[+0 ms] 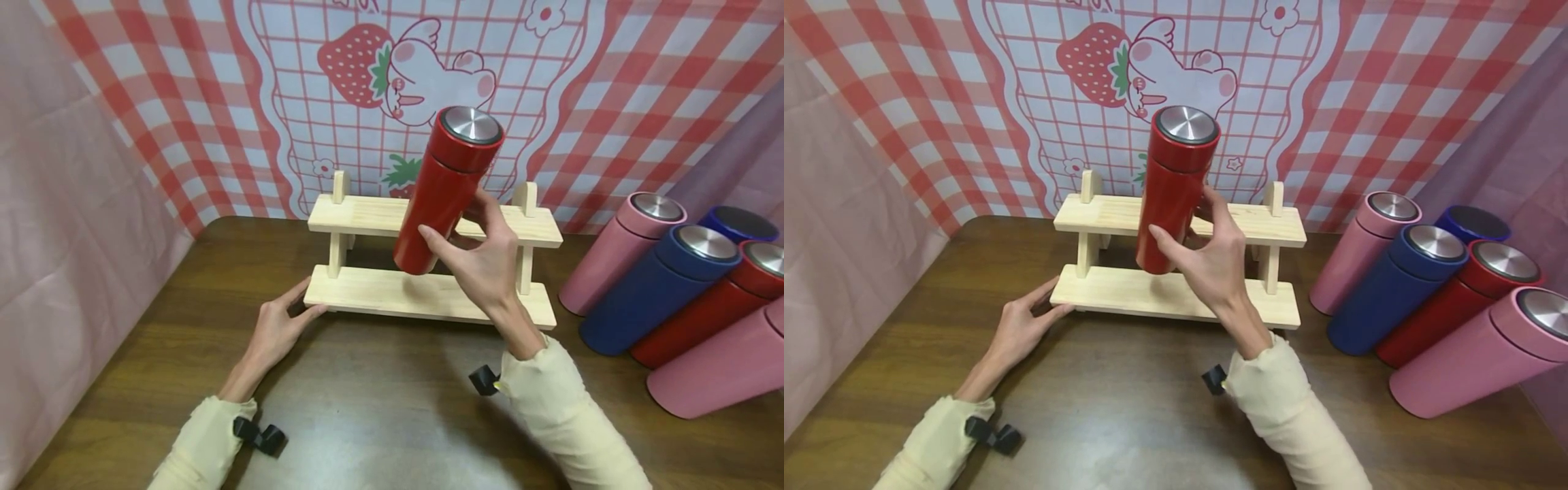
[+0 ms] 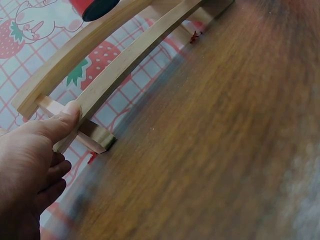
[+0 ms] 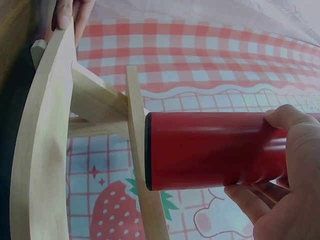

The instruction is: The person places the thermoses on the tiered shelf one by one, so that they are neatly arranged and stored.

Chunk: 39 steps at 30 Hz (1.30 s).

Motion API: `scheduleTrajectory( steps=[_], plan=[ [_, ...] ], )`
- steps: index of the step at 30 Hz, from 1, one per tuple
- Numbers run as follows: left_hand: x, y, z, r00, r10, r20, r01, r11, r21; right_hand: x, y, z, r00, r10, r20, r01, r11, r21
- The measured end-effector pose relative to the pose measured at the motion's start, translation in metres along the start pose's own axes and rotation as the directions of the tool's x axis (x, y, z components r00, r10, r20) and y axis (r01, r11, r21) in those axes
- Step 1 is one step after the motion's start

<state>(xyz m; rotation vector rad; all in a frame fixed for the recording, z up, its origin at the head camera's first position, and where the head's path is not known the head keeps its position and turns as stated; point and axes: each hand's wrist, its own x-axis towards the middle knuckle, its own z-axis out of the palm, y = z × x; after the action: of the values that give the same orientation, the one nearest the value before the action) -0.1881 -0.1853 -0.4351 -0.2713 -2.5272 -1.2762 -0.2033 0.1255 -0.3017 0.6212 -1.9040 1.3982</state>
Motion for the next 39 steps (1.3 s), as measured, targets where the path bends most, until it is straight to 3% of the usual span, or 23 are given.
scheduleTrajectory(
  steps=[39],
  plan=[
    [0.001, 0.001, 0.001, 1.0, -0.018, 0.011, 0.018, 1.0, -0.004, 0.031, -0.008, 0.033, 1.0, 0.012, 0.029, -0.013, 0.999, 0.041]
  ],
)
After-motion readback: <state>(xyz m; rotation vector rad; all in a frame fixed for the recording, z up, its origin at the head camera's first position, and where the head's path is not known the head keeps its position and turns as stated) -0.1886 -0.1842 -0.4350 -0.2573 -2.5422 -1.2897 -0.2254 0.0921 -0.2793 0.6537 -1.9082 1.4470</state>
